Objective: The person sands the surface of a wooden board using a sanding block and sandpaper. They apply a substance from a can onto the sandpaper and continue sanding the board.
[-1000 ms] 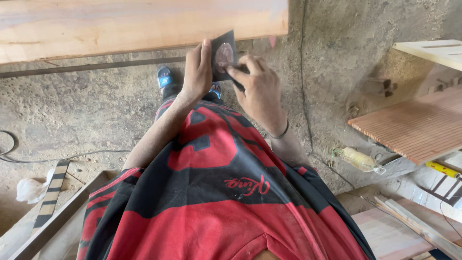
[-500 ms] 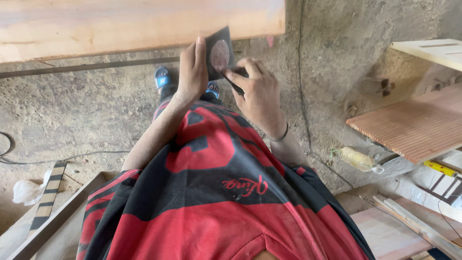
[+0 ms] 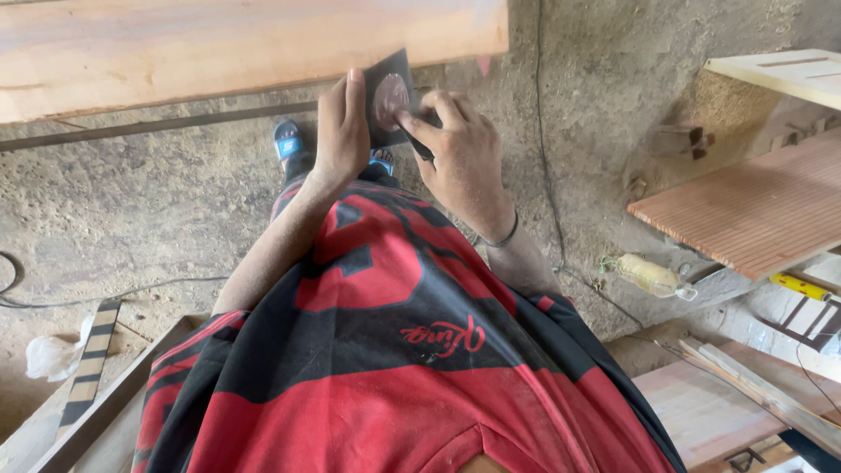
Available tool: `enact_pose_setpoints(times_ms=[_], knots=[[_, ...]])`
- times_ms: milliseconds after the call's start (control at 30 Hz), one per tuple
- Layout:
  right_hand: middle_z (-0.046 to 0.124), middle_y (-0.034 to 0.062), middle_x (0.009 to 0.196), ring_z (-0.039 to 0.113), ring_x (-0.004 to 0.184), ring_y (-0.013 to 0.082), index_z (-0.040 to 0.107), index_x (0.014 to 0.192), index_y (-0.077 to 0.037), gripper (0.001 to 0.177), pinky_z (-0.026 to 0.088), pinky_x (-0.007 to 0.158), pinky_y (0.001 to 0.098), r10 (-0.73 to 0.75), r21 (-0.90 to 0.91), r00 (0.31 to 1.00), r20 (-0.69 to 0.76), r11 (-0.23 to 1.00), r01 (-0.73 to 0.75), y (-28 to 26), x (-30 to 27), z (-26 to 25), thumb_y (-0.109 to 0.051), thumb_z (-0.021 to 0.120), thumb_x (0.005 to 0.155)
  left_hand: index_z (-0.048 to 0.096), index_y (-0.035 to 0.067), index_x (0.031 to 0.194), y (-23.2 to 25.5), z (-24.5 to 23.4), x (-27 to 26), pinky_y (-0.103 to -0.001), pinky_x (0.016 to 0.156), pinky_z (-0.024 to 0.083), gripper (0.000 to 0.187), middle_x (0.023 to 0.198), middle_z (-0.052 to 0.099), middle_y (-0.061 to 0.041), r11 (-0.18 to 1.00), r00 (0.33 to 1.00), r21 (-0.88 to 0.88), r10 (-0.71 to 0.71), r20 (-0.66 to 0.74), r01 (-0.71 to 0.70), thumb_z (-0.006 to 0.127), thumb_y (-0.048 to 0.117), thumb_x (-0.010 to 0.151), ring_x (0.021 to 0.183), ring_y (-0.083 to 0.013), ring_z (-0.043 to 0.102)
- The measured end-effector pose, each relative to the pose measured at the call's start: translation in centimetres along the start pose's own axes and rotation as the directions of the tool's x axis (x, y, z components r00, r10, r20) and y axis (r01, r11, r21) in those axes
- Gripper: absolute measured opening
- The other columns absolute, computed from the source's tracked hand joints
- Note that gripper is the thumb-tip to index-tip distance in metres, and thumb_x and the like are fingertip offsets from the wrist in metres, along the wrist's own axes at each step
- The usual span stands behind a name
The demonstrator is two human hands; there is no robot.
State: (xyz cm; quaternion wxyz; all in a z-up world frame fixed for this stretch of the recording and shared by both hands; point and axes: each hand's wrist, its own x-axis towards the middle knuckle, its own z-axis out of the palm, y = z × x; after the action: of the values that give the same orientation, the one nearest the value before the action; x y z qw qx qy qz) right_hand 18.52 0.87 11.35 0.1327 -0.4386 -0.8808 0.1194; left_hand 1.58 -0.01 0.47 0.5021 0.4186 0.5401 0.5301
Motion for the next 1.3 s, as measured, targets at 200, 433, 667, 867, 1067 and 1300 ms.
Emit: enact_pose_setpoints(times_ms=[200,433,667,867,1067,1300], knots=[[0.060,0.0052,0.111,0.063,0.106,0.0241,0.074,0.121,-0.013,0.038,0.054,0.080,0.0381,0.002,-0.031,0.999,-0.034,0.999,-0.003,0.2,0.6,0.5,-0.008,0.079,0.083,0.057,-0.005,0.089,-0.6,0.0,0.3,-0.036,0.062,0.044,0.050,0.072,0.057,-0.011,0.998,0.999,0.048,0.052,-0.010,-0.051,0.035,0.029,0.118,0.067,-0.0162,0.049],[0.063,0.0041,0.107,0.065,0.099,0.0220,0.078,0.119,-0.015,0.033,0.054,0.078,0.0362,0.037,0.020,0.999,-0.023,0.999,-0.036,0.3,0.8,0.4,-0.007,0.078,0.088,0.060,-0.004,0.091,-0.3,-0.6,0.8,-0.034,0.058,0.048,0.051,0.072,0.063,-0.012,0.998,0.999,0.058,0.023,0.026,-0.025,0.034,0.031,0.116,0.064,-0.0164,0.058],[0.068,0.0041,0.112,0.067,0.100,0.0189,0.078,0.123,-0.016,0.033,0.057,0.085,0.0310,0.092,0.174,0.995,-0.046,0.981,-0.083,0.9,1.8,0.2,-0.002,0.073,0.093,0.063,-0.008,0.113,1.2,-2.2,0.9,-0.031,0.064,0.054,0.053,0.084,0.069,-0.013,0.989,0.975,0.029,0.138,0.175,-0.145,0.029,0.031,0.117,0.075,-0.0171,0.067],[0.070,0.0031,0.113,0.068,0.103,0.0197,0.077,0.124,-0.014,0.038,0.057,0.086,0.0303,0.102,0.234,0.993,-0.052,0.968,-0.087,1.5,2.5,0.3,0.003,0.072,0.090,0.063,-0.008,0.112,2.1,-2.8,0.7,-0.031,0.071,0.056,0.052,0.087,0.071,-0.013,0.996,0.980,-0.012,0.085,0.178,-0.084,0.030,0.032,0.117,0.080,-0.0160,0.068],[0.066,0.0085,0.120,0.067,0.111,0.0244,0.074,0.130,-0.011,0.045,0.056,0.094,0.0357,0.059,0.316,0.995,-0.086,0.948,-0.028,0.3,2.7,0.8,0.005,0.068,0.090,0.065,-0.007,0.110,2.4,-3.8,0.2,-0.034,0.071,0.053,0.048,0.084,0.070,-0.015,0.997,0.990,0.042,0.053,0.130,-0.059,0.034,0.030,0.116,0.079,-0.0155,0.064],[0.063,0.0142,0.125,0.060,0.118,0.0349,0.070,0.133,-0.008,0.045,0.048,0.102,0.0468,-0.205,0.212,0.946,-0.251,0.942,0.260,-1.6,3.8,2.9,-0.017,0.075,0.089,0.062,-0.006,0.109,0.4,-4.8,0.7,-0.040,0.071,0.052,0.035,0.091,0.066,-0.023,0.824,0.882,0.349,0.471,0.016,-0.446,0.040,0.021,0.117,0.082,-0.0330,0.064]])
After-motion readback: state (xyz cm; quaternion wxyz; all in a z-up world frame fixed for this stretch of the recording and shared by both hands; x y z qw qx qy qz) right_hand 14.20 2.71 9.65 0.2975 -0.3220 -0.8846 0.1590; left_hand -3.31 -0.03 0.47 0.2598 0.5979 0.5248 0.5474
